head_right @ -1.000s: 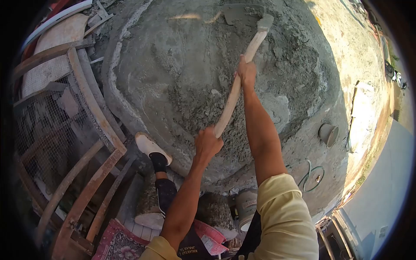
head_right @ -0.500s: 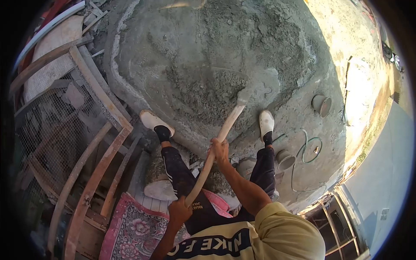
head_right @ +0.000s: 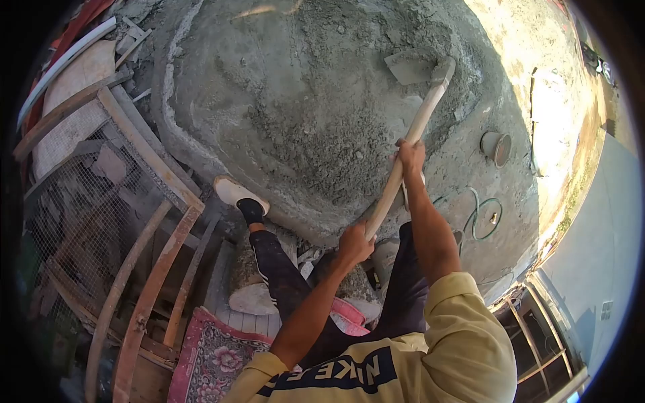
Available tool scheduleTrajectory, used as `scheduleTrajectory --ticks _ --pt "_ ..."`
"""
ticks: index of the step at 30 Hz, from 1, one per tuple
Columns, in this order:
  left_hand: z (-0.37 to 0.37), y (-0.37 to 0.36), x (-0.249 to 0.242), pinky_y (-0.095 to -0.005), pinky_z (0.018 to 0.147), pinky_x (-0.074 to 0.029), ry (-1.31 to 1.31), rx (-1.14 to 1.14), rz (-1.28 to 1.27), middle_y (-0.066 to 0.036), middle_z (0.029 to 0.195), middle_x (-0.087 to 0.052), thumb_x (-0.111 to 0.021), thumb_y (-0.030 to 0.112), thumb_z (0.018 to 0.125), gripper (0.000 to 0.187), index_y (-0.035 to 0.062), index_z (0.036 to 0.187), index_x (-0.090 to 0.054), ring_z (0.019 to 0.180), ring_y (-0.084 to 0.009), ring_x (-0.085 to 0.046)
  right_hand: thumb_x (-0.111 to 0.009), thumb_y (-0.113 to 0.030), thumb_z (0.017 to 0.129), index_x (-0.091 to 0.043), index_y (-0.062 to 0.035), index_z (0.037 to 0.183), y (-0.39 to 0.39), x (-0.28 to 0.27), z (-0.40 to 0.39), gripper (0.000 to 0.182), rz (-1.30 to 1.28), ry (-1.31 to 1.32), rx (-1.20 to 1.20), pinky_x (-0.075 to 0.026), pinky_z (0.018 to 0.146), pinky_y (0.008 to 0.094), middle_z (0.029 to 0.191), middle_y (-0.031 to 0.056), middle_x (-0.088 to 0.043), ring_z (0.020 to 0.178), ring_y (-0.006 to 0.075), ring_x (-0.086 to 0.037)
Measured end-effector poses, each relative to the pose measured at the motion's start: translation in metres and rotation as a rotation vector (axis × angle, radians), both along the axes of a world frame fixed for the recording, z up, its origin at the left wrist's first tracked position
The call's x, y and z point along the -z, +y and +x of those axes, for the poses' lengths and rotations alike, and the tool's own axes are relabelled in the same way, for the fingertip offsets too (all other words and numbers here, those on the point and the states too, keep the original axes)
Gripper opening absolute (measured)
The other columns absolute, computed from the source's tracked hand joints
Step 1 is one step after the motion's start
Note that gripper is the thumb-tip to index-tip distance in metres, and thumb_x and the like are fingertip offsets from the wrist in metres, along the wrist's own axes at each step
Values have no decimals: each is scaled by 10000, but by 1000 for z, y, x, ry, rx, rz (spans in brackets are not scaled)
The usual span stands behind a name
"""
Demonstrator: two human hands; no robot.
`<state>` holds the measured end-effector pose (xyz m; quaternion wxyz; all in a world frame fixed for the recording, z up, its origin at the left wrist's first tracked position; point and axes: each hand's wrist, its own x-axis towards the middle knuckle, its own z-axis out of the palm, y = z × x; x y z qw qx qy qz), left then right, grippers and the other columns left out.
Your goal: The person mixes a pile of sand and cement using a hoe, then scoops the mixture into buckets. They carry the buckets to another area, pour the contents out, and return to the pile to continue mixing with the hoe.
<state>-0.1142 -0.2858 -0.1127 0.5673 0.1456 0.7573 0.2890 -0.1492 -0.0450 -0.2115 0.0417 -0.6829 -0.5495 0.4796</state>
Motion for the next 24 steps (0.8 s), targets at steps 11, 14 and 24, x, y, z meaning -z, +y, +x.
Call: scheduleTrajectory --ticks 11,14,24 --pt "-39 -186 -74 -481 667 -489 41 -84 -192 -233 793 -641 -721 157 745 276 21 945 -588 795 -425 -629 -614 -61 752 -422 37 977 -207 13 10 311 -473 -149 26 -471 402 353 633 101 -519 442 216 -540" --pt "-41 -222 -141 -486 637 -473 -16 -98 -257 -223 763 -628 -729 166 745 273 24 927 -583 742 -438 -612 -596 -46 759 -458 36 976 -253 -47 17 271 -496 -36 145 -478 419 358 620 106 -540 476 226 -575" --pt "-44 -270 -272 -457 582 -479 60 -79 -377 -214 721 -623 -706 87 707 197 34 861 -596 699 -408 -623 -586 -2 751 -491 6 783 -302 -174 5 101 -742 -66 397 -487 444 345 651 93 -510 488 215 -549"
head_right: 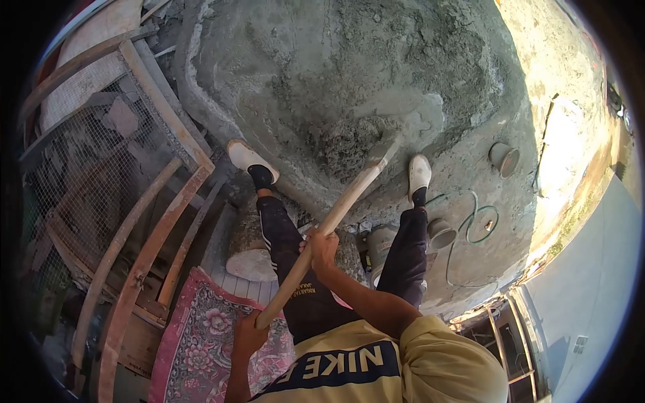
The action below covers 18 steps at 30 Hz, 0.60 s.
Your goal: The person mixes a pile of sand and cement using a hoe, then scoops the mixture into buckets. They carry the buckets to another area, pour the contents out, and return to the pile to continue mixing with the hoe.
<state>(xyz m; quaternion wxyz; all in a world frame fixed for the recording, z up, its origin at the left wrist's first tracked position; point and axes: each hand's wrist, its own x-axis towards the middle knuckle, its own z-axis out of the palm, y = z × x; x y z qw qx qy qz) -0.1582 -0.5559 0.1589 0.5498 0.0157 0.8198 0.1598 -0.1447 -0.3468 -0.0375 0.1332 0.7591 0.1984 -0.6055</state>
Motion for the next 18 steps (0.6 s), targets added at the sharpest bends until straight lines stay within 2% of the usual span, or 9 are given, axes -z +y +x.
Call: scheduleTrajectory --ticks 2,4,6,7,9,10,13,15,18 --pt "0 22 58 -461 601 -490 -15 1 -79 -222 738 -630 -696 73 691 186 30 848 -604 703 -403 -630 -579 -7 757 -516 16 771 8 65 -2 68 -53 -40 -52 -477 435 350 634 93 -520 484 217 -546" --pt "14 43 138 -470 652 -505 94 101 -69 -227 768 -643 -690 75 689 171 29 840 -622 742 -403 -636 -571 -13 762 -527 14 749 26 151 1 53 9 -106 -142 -465 423 353 604 88 -515 469 210 -535" --pt "2 76 182 -484 710 -508 64 9 -7 -233 804 -651 -690 95 693 207 28 881 -638 794 -406 -635 -565 -17 762 -521 5 733 52 203 4 57 71 -134 -139 -456 409 349 584 80 -512 450 196 -523" --pt "1 94 192 -484 710 -508 54 13 2 -233 804 -651 -690 95 693 207 28 881 -638 794 -406 -635 -565 -17 762 -521 5 733 70 210 8 57 78 -145 -135 -456 409 349 584 80 -512 450 196 -523" --pt "8 121 189 -467 705 -502 -19 -36 35 -241 797 -641 -689 97 676 239 2 891 -643 802 -409 -633 -601 -45 759 -510 12 777 98 202 26 109 168 67 -120 -431 402 330 598 97 -531 448 200 -536" --pt "20 128 195 -491 738 -504 -117 -7 10 -247 847 -646 -692 122 706 288 19 968 -630 832 -420 -626 -601 -45 759 -510 12 777 114 199 30 109 178 61 -116 -431 402 330 598 97 -531 448 200 -536" --pt "50 153 210 -494 735 -501 -162 -46 109 -250 854 -643 -696 130 707 282 18 957 -629 840 -432 -619 -615 -49 749 -523 22 797 154 189 49 125 264 -17 -144 -433 405 322 599 95 -542 443 195 -537" --pt "60 172 225 -455 709 -503 -80 -49 178 -243 816 -644 -712 107 673 290 -7 924 -625 829 -414 -630 -613 -59 747 -543 38 798 184 194 61 130 389 -40 -197 -436 407 324 622 101 -565 435 190 -535" --pt "54 210 260 -453 711 -504 -203 -86 292 -243 829 -646 -712 108 683 295 -3 943 -630 822 -409 -637 -622 -79 746 -550 52 797 235 209 71 158 517 -73 -274 -439 410 325 594 99 -562 432 189 -541"
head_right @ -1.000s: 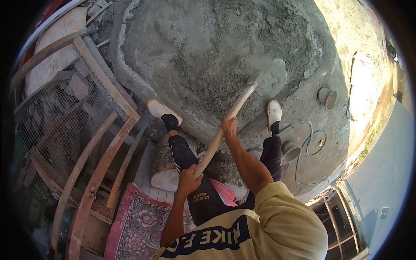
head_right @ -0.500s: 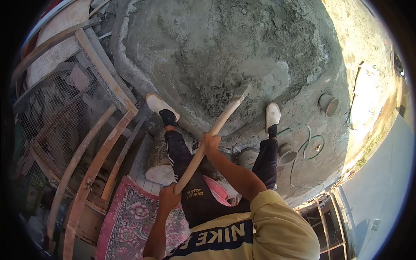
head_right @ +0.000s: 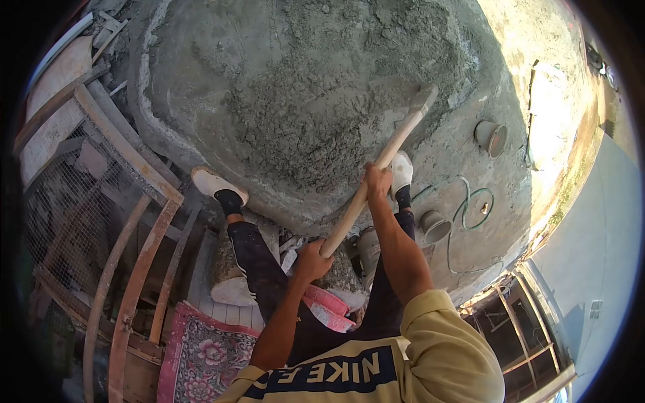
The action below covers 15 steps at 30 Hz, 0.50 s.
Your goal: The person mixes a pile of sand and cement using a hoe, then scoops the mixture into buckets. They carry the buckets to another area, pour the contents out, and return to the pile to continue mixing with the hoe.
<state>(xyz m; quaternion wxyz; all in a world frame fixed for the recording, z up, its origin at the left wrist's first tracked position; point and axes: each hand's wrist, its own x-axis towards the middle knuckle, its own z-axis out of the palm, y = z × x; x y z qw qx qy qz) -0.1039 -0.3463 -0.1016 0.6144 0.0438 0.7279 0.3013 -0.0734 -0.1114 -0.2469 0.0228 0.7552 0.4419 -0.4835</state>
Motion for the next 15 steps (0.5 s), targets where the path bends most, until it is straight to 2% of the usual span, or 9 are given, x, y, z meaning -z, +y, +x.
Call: scheduleTrajectory --ticks 3,5,8,9,11,12,15 --pt "4 43 54 -466 767 -501 -55 -29 98 -243 909 -655 -695 116 684 304 -1 958 -638 898 -422 -622 -616 -84 748 -546 57 790 56 23 6 164 142 -70 -12 -440 411 319 551 91 -541 435 193 -548" --pt "6 70 92 -460 787 -498 -140 -35 103 -243 932 -657 -692 127 680 333 -6 981 -637 908 -415 -625 -611 -68 748 -554 65 806 78 17 -8 156 184 -77 -5 -435 405 320 579 105 -554 426 201 -540" --pt "-20 99 116 -453 796 -501 -96 38 140 -245 957 -657 -679 138 687 400 2 1059 -628 913 -416 -623 -596 -47 756 -559 55 792 102 57 1 115 129 -43 70 -445 418 328 612 125 -566 443 210 -545" --pt "-33 96 113 -453 796 -501 -99 30 138 -245 957 -657 -679 138 687 400 2 1059 -628 913 -416 -623 -596 -47 756 -559 55 792 101 67 -5 115 127 -45 62 -445 418 328 612 125 -566 443 210 -545" --pt "-48 57 90 -458 797 -501 -54 119 93 -247 942 -657 -664 136 699 418 11 1094 -611 914 -414 -625 -592 -35 763 -553 34 760 74 66 3 80 -56 148 189 -466 443 331 635 133 -570 485 217 -562" --pt "-54 34 78 -466 775 -494 15 106 92 -248 926 -651 -666 129 697 391 2 1063 -607 902 -416 -620 -590 -39 773 -544 16 732 42 42 -16 82 -143 95 158 -477 459 326 633 128 -570 510 217 -563" --pt "-76 -61 13 -473 724 -491 149 157 35 -250 872 -642 -687 123 698 344 -5 1008 -609 859 -420 -618 -600 -7 770 -521 0 746 -56 32 -26 84 -348 157 324 -475 444 332 607 74 -502 491 207 -538"
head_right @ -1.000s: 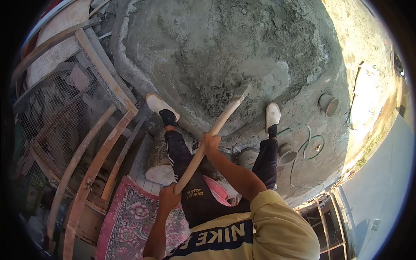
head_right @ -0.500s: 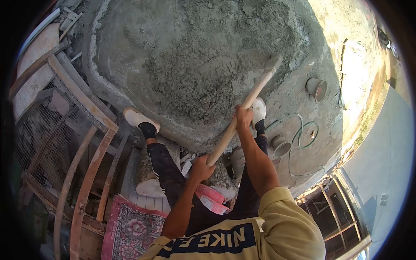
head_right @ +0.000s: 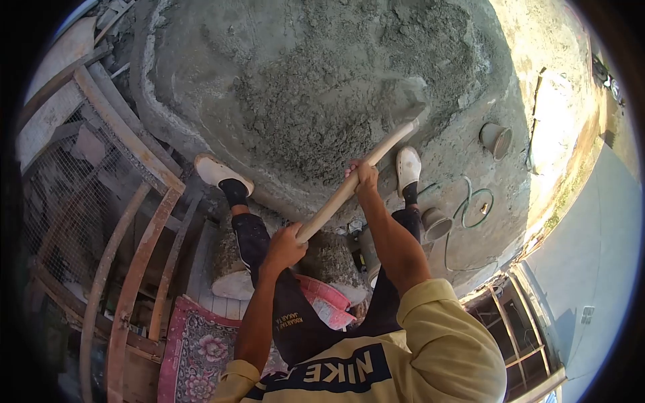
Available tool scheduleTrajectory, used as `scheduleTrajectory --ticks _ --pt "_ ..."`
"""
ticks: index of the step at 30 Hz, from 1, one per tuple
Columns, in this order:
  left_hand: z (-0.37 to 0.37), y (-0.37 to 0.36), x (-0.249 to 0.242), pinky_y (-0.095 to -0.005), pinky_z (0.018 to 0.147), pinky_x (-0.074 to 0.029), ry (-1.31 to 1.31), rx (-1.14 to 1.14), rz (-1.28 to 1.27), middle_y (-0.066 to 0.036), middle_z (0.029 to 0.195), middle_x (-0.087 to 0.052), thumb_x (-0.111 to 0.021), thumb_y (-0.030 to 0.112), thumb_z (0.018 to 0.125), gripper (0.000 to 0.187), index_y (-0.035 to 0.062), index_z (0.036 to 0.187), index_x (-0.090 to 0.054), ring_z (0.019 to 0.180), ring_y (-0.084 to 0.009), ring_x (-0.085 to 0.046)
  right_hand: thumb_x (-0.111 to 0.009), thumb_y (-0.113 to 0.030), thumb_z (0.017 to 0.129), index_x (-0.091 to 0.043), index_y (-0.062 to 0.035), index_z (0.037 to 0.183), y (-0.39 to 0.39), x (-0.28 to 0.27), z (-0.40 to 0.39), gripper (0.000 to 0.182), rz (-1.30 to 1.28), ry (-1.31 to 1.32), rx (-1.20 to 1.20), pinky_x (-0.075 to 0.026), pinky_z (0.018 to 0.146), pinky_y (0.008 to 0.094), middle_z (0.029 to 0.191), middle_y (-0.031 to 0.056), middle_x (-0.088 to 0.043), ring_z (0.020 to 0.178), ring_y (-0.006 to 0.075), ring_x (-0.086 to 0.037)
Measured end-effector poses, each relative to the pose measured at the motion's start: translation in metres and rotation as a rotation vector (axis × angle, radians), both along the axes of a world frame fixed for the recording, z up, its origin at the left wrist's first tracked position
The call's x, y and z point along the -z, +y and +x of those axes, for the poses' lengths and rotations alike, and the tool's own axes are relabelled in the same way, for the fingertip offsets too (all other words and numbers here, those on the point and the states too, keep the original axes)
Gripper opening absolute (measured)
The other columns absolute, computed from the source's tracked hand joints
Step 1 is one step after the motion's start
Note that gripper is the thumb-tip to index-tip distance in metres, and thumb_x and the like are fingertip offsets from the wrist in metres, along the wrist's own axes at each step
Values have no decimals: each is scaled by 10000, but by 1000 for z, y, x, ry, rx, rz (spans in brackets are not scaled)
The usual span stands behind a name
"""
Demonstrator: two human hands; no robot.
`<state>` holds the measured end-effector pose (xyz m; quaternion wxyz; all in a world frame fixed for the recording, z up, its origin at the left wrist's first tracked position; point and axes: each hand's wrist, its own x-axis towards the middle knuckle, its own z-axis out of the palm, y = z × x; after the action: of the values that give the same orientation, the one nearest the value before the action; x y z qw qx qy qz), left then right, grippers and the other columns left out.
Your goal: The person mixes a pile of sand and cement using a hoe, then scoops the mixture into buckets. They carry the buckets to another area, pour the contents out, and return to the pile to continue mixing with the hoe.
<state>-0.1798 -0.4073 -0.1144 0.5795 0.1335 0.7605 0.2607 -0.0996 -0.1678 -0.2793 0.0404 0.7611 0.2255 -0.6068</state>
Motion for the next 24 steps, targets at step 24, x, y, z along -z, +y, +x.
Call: scheduleTrajectory --ticks 24 --pt "64 -23 -126 -465 682 -507 -9 -338 -197 -242 768 -640 -684 111 685 252 -20 892 -625 778 -421 -636 -604 -13 774 -557 5 740 -77 -85 -30 61 -177 76 -253 -435 441 310 592 49 -488 463 161 -479"
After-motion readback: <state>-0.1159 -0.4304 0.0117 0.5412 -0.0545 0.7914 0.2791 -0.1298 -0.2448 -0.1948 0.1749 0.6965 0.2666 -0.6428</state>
